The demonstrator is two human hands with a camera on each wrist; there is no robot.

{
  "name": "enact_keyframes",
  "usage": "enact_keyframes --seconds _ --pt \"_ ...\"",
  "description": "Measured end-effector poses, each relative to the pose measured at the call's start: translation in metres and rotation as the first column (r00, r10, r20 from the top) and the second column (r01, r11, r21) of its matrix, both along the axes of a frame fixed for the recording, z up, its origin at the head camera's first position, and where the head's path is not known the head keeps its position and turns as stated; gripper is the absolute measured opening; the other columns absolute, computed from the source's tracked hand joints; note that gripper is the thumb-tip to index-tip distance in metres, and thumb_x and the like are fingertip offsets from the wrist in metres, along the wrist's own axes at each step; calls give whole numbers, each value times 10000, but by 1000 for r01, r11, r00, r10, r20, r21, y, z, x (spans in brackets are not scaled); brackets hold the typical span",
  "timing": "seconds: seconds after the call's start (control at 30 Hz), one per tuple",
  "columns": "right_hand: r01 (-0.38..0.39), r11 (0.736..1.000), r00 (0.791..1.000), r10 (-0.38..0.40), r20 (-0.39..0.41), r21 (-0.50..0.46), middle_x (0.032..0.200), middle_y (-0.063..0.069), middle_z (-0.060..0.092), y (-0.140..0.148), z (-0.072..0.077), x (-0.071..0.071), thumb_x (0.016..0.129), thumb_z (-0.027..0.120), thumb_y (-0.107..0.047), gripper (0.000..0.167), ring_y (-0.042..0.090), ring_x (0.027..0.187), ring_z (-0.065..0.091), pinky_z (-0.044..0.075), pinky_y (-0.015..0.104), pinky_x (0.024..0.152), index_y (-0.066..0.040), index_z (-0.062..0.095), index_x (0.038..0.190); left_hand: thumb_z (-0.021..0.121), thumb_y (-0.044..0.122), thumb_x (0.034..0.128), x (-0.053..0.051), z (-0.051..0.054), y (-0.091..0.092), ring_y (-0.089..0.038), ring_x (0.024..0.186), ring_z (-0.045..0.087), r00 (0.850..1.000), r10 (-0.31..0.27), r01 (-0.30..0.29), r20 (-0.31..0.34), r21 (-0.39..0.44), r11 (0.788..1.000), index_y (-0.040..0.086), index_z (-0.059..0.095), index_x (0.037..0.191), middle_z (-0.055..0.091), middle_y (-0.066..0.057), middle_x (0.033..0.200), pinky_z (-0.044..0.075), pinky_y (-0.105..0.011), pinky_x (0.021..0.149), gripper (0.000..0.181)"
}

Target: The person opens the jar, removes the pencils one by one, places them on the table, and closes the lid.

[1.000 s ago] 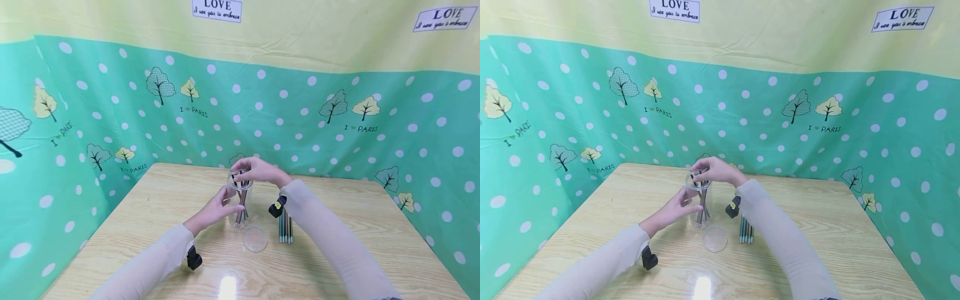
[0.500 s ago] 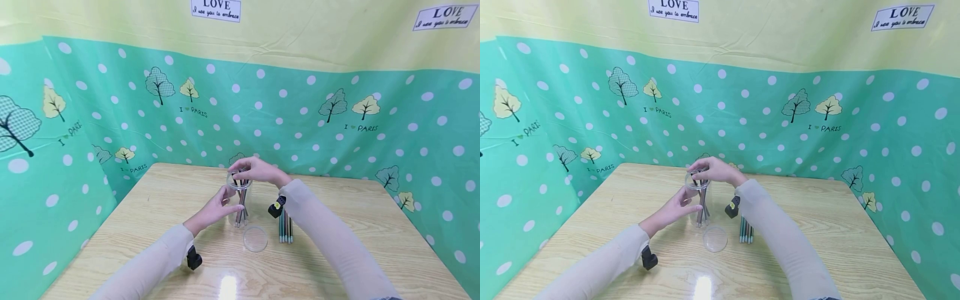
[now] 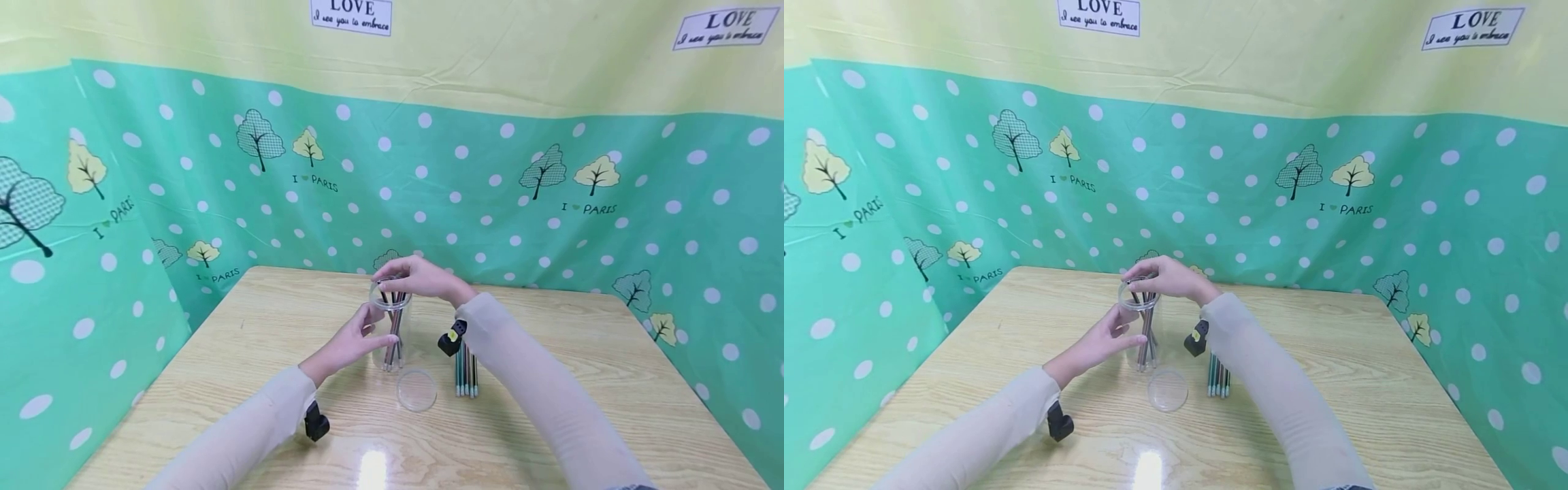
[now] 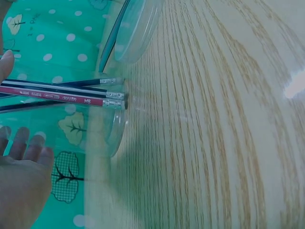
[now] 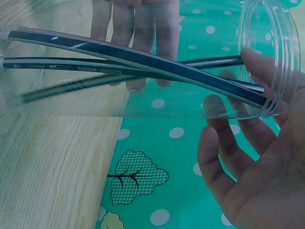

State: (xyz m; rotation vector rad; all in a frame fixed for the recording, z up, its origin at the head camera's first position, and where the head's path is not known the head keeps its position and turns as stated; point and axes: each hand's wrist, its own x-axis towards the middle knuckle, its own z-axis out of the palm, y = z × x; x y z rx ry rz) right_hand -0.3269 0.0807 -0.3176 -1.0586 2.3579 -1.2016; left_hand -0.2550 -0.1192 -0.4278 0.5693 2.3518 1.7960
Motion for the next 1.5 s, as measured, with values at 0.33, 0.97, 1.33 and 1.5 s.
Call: enact_keyframes --seconds 0.33,0.97,1.33,1.5 --pt "20 999 1000 -20 -4 -50 1177 -9 704 -1 1 1 981 677 -237 274 165 1112 629 490 404 1013 -130 714 1230 768 269 912 -1 -1 0 -295 1428 359 1000 0 0 -5 -1 1000 135 322 1521 442 -117 1506 260 -494 1196 767" --pt "68 992 998 -69 -7 -104 1155 -29 714 -3 23 6 981 680 -240 246 152 1114 632 498 377 1010 -129 735 1193 779 280 903 -2 -2 -1 -326 1429 353 1000 -8 9 -13 7 1000 127 334 1515 446 -137 1502 256 -516 1193 772" --pt "140 979 988 -149 -47 -151 1228 -55 684 0 49 10 956 706 -341 275 129 1256 553 453 415 1073 -204 733 1193 773 278 908 -2 -3 -1 -333 1437 334 1000 -12 12 -7 9 1000 132 332 1515 412 -183 1520 246 -505 1199 764" --pt "133 977 989 -143 -47 -166 1233 -35 681 -1 54 12 964 698 -324 280 144 1173 604 478 414 1040 -184 721 1205 778 266 904 -2 -3 -1 -320 1429 351 1000 -3 3 -8 5 1000 140 350 1502 433 -168 1508 257 -492 1197 746"
